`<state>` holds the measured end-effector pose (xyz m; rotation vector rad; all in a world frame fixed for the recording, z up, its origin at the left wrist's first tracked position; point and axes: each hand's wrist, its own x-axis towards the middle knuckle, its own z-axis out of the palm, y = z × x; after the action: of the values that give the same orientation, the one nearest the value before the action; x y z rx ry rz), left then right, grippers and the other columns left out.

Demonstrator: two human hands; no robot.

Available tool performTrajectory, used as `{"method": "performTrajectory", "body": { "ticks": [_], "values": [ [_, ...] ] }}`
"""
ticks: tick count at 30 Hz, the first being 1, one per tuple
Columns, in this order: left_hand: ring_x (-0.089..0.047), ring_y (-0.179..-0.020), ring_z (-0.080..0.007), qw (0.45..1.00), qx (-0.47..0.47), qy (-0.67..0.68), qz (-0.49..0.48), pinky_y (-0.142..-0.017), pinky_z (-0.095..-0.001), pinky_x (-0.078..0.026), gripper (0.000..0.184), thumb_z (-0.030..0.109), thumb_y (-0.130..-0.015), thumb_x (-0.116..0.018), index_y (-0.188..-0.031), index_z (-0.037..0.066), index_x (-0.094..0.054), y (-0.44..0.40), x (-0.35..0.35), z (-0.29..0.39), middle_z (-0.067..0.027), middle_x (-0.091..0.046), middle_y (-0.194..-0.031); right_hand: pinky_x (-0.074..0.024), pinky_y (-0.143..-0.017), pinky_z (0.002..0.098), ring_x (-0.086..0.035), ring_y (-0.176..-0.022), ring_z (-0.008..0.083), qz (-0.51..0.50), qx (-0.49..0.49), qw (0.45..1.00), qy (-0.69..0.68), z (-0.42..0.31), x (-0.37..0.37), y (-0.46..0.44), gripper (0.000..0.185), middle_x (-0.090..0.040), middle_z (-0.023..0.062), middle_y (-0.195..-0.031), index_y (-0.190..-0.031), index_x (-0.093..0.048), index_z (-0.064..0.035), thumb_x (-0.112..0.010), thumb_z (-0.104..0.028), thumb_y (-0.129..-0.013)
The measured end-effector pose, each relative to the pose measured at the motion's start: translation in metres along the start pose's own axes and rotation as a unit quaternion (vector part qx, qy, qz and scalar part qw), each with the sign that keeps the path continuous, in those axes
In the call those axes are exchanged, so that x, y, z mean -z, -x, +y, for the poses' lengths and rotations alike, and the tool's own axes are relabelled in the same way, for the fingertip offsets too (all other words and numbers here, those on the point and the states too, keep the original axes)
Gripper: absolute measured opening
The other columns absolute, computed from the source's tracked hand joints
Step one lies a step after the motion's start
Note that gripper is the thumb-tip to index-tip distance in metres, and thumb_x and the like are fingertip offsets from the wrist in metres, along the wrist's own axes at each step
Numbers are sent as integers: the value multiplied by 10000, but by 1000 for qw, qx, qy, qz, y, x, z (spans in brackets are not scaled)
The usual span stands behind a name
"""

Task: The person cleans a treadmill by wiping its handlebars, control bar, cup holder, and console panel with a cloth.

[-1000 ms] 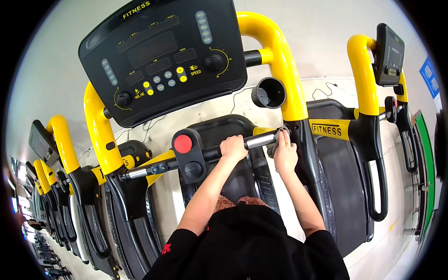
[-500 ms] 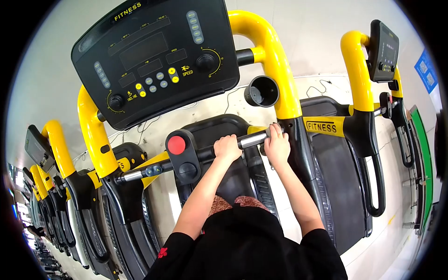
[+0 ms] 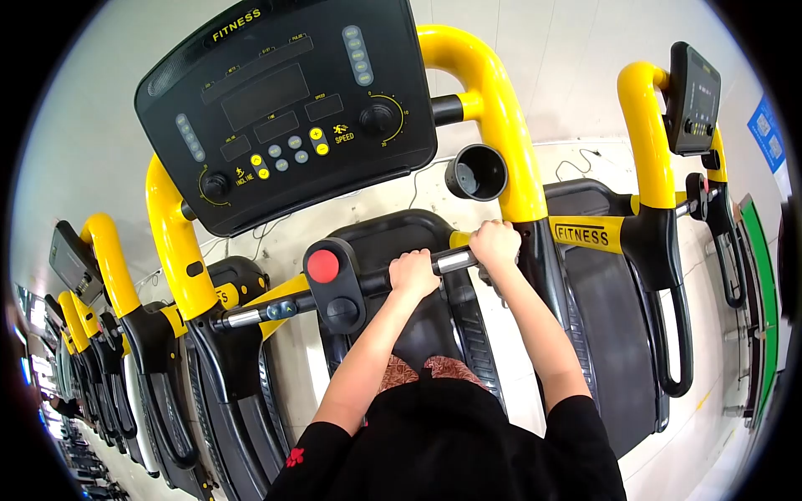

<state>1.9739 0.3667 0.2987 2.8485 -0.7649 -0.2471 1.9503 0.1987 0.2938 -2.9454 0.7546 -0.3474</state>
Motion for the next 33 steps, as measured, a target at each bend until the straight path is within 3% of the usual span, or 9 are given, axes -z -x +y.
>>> {"method": "performTrajectory", "body": {
  "ticks": [9, 15, 17, 21, 23, 27, 29, 31, 33],
  "values": [
    [-629, -896, -271, 1000, 9, -6, -12, -783, -391, -495, 335, 240, -640, -677, -922, 64, -629, -4, -2, 0, -117, -655, -922, -404, -851, 406, -572, -995, 267, -73, -6, 997, 27, -13, -3, -14, 282, -680, 101, -922, -857, -709, -69, -524, -248, -741],
    [-622, -919, -274, 1000, 1, -18, 3, -806, -392, -490, 398, 296, -641, -716, -954, 69, -622, 1, -7, -1, -114, -647, -943, -383, -889, 428, -497, -1096, 278, -42, 56, 997, -36, -3, -2, 11, 330, -611, 102, -1123, -943, -672, -41, -565, -291, -756],
    [-620, -921, -274, 1000, -2, -20, 10, -809, -393, -487, 402, 300, -643, -718, -957, 69, -620, -1, -6, -1, -113, -646, -944, -361, -937, 467, -469, -1141, 304, 103, 112, 983, -99, 4, -15, 23, 374, -573, 120, -1181, -1023, -633, -34, -583, -295, -759],
    [-629, -899, -280, 1000, 1, -17, 2, -793, -398, -494, 392, 297, -640, -722, -938, 61, -625, -1, -7, 0, -118, -648, -929, -322, -993, 502, -436, -1196, 318, 122, 163, 975, -85, 11, -10, 46, 429, -537, 135, -1225, -1149, -555, -40, -561, -299, -808],
    [-636, -836, -276, 1000, -10, -5, 13, -764, -392, -491, 272, 187, -648, -634, -889, 61, -641, -1, -4, 1, -117, -655, -873, -312, -1005, 506, -446, -1187, 321, 113, 172, 975, -80, 14, -9, 43, 426, -530, 135, -1229, -1161, -539, -40, -546, -306, -828],
    [-641, -855, -273, 1000, 9, 8, -18, -756, -377, -506, 284, 179, -628, -622, -885, 65, -655, -1, 9, 6, -114, -663, -880, -401, -934, 477, -568, -1040, 298, 5, 173, 982, -79, -3, 2, 11, 340, -627, 136, -1062, -1004, -631, -41, -539, -312, -821],
    [-646, -850, -271, 1000, 16, 13, -9, -741, -374, -510, 281, 181, -622, -618, -877, 76, -671, -4, 9, 7, -113, -668, -871, -476, -839, 415, -631, -921, 290, -238, 90, 967, -12, -19, 11, -8, 317, -668, 140, -939, -895, -680, -45, -527, -308, -807],
    [-641, -853, -284, 998, 39, 17, -46, -747, -392, -509, 294, 201, -592, -622, -870, 119, -677, -6, 13, 7, -110, -668, -853, -504, -781, 372, -653, -866, 290, -213, 112, 970, -22, -23, -1, -20, 314, -678, 145, -891, -859, -698, -51, -511, -295, -797],
    [-648, -837, -282, 998, 37, 20, -37, -731, -387, -512, 286, 192, -599, -623, -864, 106, -681, -5, 12, 7, -113, -671, -853, -498, -798, 377, -654, -874, 285, -277, 78, 957, -18, -29, -5, -29, 314, -678, 141, -920, -885, -697, -51, -506, -286, -803]
  ]
}}
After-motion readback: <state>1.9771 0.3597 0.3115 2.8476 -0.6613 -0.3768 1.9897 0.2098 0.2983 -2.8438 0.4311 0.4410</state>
